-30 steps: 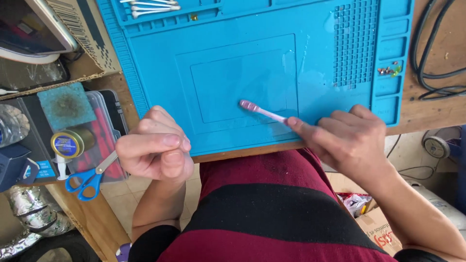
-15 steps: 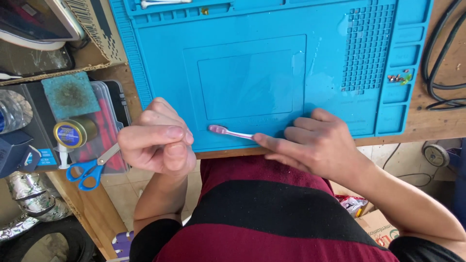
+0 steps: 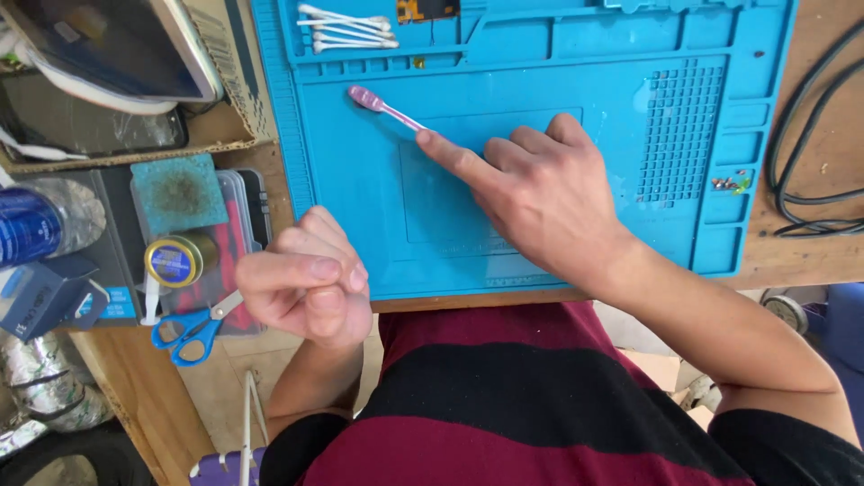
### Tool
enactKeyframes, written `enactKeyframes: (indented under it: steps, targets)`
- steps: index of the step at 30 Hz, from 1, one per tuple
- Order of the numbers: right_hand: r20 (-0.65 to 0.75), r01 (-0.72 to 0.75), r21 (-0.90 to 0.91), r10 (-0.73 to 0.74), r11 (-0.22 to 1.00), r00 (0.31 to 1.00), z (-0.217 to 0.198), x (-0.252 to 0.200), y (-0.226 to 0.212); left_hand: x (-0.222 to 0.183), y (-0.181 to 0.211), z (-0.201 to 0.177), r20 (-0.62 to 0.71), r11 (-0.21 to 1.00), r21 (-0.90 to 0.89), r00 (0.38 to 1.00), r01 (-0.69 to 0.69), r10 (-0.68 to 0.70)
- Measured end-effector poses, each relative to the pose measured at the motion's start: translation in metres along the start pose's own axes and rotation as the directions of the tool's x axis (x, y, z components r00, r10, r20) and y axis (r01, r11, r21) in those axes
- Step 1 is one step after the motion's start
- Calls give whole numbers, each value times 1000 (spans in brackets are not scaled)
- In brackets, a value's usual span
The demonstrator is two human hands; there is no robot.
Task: Cleaning a blue silicone repair mat using a toothbrush and a sponge to remove debris.
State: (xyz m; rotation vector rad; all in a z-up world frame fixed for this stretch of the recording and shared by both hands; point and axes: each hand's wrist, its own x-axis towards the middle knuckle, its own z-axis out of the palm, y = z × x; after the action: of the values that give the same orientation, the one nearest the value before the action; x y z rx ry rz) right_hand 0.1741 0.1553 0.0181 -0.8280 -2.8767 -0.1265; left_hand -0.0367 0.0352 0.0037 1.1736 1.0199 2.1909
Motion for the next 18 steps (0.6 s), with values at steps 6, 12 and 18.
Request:
enactKeyframes:
  steps: [6, 12, 18]
  targets:
    - [37, -204, -31, 205, 978, 978, -25, -97, 53, -5, 2, -5, 36, 999, -16, 999, 40, -39]
    - [-18, -527, -25, 527, 850, 850, -32, -176, 50, -6, -3, 0, 90, 991, 123, 994, 45, -57]
    - [-6, -319, 190, 326, 928, 945, -4, -161, 29, -12, -8, -1, 71, 971, 234, 996, 43, -61]
